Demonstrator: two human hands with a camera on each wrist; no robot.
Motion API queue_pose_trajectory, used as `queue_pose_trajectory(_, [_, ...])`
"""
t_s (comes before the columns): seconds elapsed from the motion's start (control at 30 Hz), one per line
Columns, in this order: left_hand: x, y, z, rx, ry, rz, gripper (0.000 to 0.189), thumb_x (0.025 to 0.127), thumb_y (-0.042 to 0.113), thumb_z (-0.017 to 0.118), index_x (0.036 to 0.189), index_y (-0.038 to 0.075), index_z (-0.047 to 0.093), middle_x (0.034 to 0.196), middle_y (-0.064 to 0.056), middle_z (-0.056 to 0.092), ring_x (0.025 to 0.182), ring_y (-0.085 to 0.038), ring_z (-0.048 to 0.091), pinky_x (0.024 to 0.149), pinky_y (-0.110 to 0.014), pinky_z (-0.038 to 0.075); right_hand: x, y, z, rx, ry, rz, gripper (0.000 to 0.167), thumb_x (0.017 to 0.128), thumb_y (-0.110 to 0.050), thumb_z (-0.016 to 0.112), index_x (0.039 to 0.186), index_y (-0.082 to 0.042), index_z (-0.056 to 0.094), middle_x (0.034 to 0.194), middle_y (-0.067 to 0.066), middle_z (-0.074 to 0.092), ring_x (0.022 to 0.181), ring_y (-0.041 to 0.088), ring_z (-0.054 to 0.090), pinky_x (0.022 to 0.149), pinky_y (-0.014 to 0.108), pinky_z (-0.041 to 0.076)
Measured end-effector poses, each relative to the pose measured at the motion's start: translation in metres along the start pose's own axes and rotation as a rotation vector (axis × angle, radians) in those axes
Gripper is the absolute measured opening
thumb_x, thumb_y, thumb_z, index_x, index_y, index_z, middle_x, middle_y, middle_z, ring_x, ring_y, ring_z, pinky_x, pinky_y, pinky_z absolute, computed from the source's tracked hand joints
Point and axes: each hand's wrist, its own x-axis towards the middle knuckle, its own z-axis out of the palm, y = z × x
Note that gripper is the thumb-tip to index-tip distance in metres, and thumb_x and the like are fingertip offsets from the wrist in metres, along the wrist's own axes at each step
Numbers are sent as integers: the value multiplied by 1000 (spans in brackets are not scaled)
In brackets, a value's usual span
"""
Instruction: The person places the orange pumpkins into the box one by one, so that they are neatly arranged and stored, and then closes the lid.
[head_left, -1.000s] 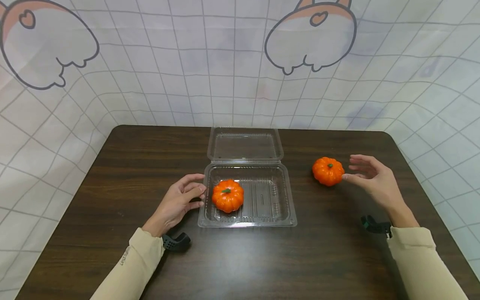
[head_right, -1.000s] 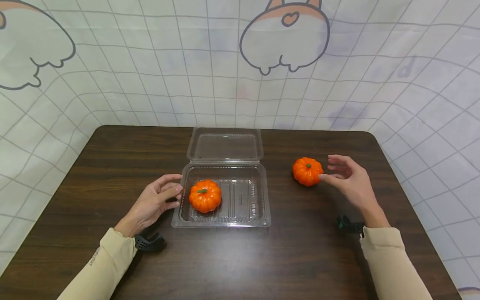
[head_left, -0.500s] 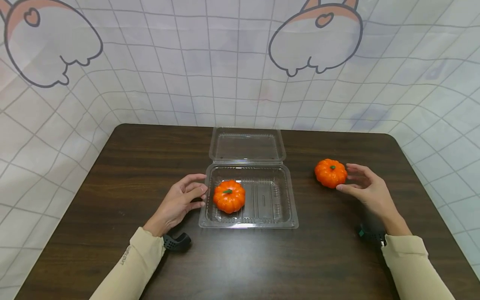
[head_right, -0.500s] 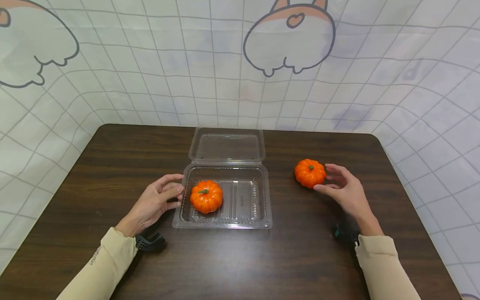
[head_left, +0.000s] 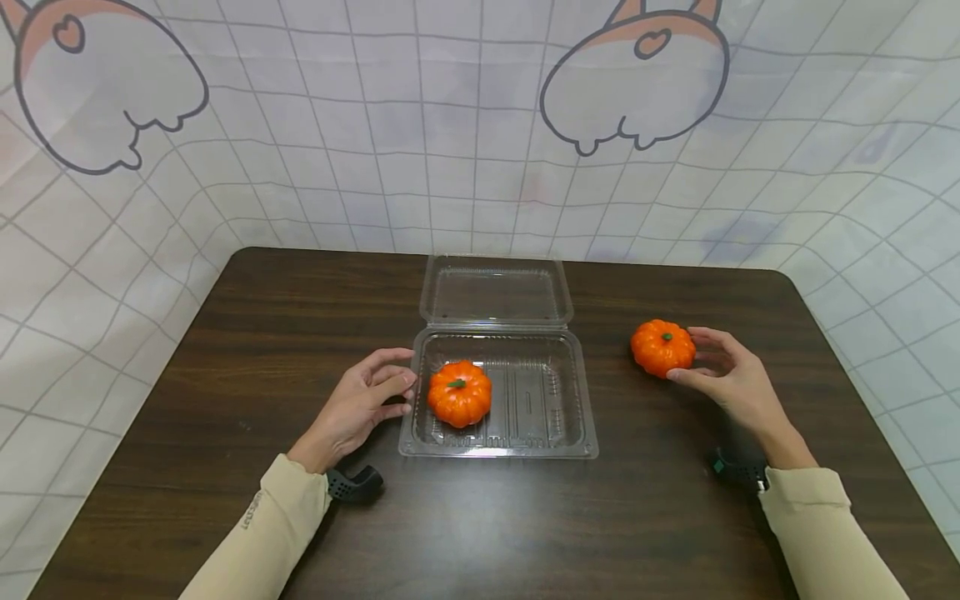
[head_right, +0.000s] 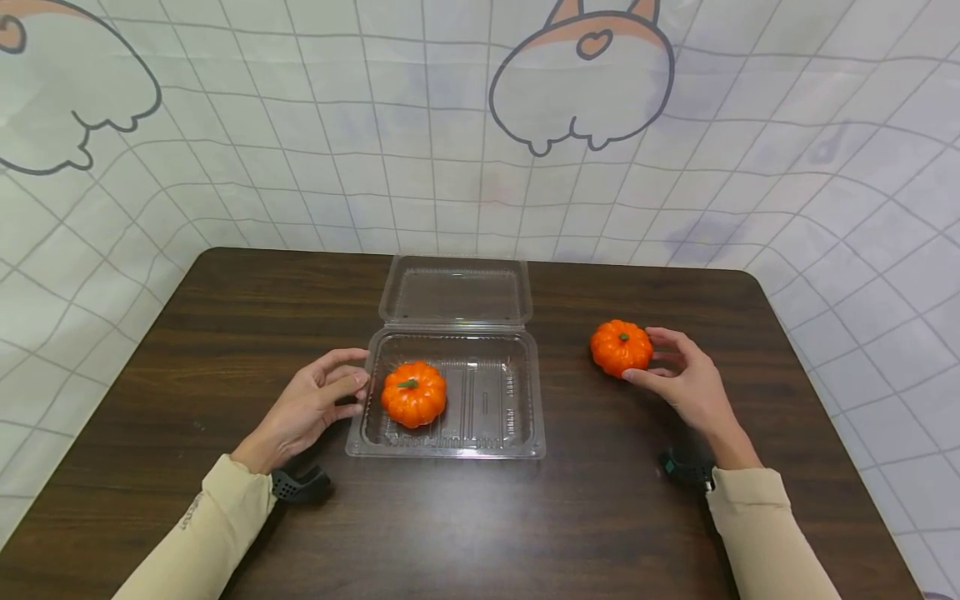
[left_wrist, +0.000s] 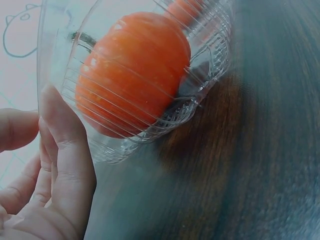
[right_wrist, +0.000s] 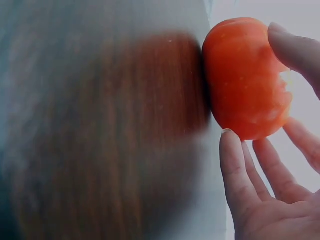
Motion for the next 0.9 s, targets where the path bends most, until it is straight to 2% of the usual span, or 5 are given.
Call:
queue_pose_trajectory(0.2, [1,-1,0,6,-1,8,47,102,19,67,144,13,49,102,6,68,88,-12,63,80,-26,63,4,-1,0,5,-16,2,76,90,-30,83,153,-12,45,150,21,48,99,-15,57,83,1,49])
queue_pose_trajectory(0.67, [1,-1,0,11,3,18,45,102,17,66,144,12,49,103,6,68,89,-12,63,80,-25,63,6,-1,-1,-26,-19,12,75,90,-29,82,152,-10,44,151,20,47,98,-18,54,82,-1,48])
queue_pose_trajectory(0.9, [1,-3,0,4,0,24,42,103,15,64,143,12,49,102,5,68,88,-11,63,79,-25,63,2,0,-3,-68,-34,40,73,94,-38,76,153,-11,43,151,20,49,95,-22,52,79,2,48])
